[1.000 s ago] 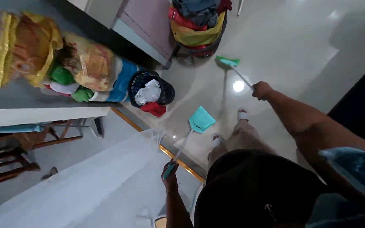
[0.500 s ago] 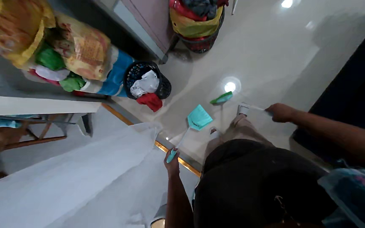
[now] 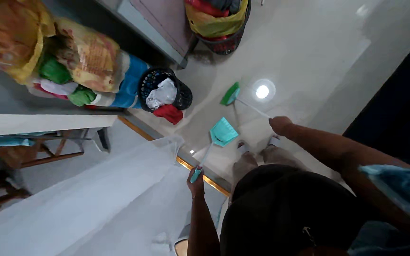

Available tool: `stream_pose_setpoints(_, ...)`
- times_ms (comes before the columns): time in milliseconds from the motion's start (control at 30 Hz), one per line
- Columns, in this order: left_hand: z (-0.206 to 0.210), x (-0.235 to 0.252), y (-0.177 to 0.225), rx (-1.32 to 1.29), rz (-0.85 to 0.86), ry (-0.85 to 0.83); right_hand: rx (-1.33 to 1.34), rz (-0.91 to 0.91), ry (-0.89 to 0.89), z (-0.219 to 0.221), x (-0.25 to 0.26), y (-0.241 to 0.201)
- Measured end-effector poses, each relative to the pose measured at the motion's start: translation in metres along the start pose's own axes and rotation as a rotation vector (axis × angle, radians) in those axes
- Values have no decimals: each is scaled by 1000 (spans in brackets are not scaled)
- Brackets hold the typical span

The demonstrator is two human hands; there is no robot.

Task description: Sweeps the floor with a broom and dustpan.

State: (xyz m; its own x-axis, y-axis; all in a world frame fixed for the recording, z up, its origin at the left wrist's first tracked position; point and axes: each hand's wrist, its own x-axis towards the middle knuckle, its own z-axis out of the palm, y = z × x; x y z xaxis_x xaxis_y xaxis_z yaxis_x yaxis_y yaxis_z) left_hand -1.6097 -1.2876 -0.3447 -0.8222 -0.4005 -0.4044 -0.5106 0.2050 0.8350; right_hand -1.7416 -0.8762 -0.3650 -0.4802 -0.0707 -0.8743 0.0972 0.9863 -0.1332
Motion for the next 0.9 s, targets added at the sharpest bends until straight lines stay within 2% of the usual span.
stream_pose_setpoints(167, 20, 4, 10, 70, -24, -35, -96, 9, -145, 16, -64, 62)
stream_pose_setpoints(333, 45, 15, 14, 151, -4, -113, 96, 80, 11, 10, -119, 166)
stream_pose_setpoints(467, 68, 29, 28, 198, 5, -194, 331, 235, 145, 8, -152, 194)
stream_pose_setpoints(567, 84, 36, 41, 241, 14, -236, 676, 400, 187, 8, -133, 185)
stream_pose_setpoints(667, 103, 41, 50, 285, 19, -248, 804, 464, 166, 18, -97, 159)
stream_pose_setpoints(800, 120, 43, 67, 366, -37, -244, 652, 314, -85, 56, -81, 75)
stream_pose_setpoints(900, 127, 44, 77, 438, -70, -275, 542, 135, -173, 84, -95, 16)
